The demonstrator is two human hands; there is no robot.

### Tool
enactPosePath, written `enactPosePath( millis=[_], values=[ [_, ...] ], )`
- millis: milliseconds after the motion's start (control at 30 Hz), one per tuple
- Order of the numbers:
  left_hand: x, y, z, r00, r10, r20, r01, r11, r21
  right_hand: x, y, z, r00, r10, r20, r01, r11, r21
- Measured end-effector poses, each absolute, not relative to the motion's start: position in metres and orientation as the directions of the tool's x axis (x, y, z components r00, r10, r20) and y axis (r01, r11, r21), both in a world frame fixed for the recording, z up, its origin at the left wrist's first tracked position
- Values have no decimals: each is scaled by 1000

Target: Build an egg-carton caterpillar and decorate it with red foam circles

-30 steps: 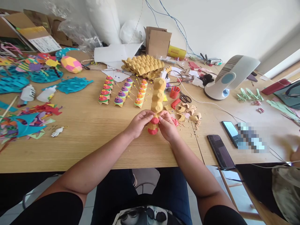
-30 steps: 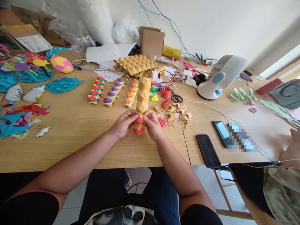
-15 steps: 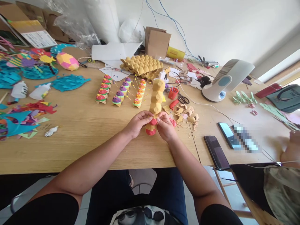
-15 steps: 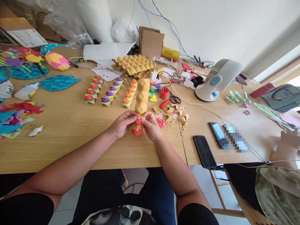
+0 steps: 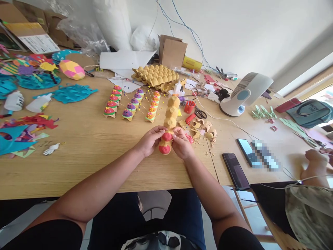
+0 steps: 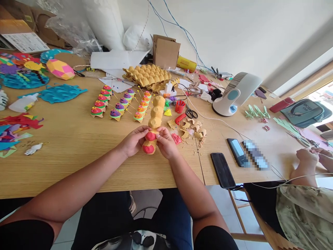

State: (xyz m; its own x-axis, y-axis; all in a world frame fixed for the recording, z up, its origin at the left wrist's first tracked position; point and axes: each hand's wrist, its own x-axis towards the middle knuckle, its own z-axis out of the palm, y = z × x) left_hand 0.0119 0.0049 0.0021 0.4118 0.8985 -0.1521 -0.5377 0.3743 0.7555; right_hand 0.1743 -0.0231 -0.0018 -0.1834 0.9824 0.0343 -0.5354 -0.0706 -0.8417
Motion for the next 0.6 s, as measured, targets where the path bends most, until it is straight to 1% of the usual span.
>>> enactPosePath(
  millis=[200,400,600],
  values=[
    [12,6,0,416,895,-159,-532,382,756,174,-22,-7,-149,989,1,-598,-90,-796],
    [11,6,-3,413,900,-140,-458,338,822,174,-24,-5,-161,987,20,-633,-88,-769],
    [13,5,-4,425,893,-150,-465,357,810,173,-22,-5,-121,992,29,-647,-56,-760]
  ],
)
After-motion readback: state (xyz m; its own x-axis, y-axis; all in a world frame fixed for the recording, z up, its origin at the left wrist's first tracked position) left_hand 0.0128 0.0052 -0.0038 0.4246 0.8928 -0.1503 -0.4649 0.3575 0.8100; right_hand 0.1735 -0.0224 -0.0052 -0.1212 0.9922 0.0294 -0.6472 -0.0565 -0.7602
